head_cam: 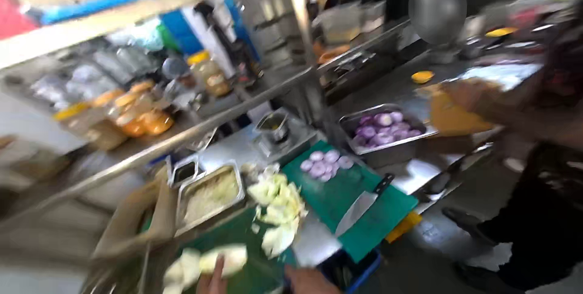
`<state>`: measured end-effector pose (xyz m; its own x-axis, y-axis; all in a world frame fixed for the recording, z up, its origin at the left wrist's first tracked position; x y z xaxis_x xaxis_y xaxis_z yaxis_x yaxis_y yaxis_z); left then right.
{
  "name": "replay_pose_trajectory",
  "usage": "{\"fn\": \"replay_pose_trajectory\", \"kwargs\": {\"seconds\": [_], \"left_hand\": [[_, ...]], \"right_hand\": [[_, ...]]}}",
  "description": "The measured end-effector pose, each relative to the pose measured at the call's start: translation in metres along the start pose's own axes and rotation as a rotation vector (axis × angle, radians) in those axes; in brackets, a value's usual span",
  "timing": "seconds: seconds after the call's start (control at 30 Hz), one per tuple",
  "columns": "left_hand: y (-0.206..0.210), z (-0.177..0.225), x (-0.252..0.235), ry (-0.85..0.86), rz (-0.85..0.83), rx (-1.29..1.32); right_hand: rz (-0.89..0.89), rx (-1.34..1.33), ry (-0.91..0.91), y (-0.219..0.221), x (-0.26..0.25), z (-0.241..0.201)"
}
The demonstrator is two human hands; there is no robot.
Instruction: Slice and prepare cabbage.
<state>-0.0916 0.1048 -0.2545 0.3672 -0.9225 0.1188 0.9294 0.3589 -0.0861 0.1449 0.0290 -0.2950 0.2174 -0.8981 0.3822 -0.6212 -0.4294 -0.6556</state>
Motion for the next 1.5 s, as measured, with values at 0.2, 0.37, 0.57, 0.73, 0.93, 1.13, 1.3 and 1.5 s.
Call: {"fn": "replay_pose_trajectory", "kwargs": {"seconds": [0.2, 0.37, 0.57, 0.73, 0.93, 1.13, 1.3, 1.5], "left_hand": [[-0.022, -0.059, 0.002, -0.076, 0.125, -0.353], [-0.016, -0.058, 0.004, -0.107, 0.098, -0.526], [-0.024, -0.038, 0.000, -0.164, -0.086, -0.700], [-0.019, -0.038, 0.010, -0.096, -0.010, -0.714], [-0.012, -0.038, 0.013, -0.105, 0.021, -0.753], [-0.007, -0.036, 0.016, -0.073, -0.020, -0.791], [-0.007, -0.040, 0.013, -0.066, -0.015, -0.815], [-0.036, -0.057, -0.005, -0.045, 0.025, -0.608]], "right_hand": [[0.001, 0.167, 0.170, -0.024, -0.033, -0.011], [-0.015, 0.276, 0.154, -0.025, -0.026, -0.031], [-0.084, 0.345, 0.222, -0.011, -0.021, -0.049], [-0.105, 0.345, 0.189, -0.013, 0.005, -0.093], [-0.146, 0.406, 0.209, 0.002, 0.006, -0.105], [-0.204, 0.389, 0.235, 0.019, -0.017, -0.104], [-0.175, 0.321, 0.217, 0.053, -0.044, -0.079], [-0.127, 0.278, 0.157, 0.016, -0.068, -0.048]]}}
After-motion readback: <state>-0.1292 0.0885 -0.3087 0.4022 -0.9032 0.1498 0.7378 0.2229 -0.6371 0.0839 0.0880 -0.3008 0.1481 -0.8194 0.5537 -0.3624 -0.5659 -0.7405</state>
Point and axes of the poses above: each hand's wrist, its own x-axis away from the middle knuckle, its own y-axis out of the palm, z = x × y, the point moved 2 cm from there along -x, towards the middle knuckle, and after that the axes turned 2 degrees about z, right-handed, at the moved point
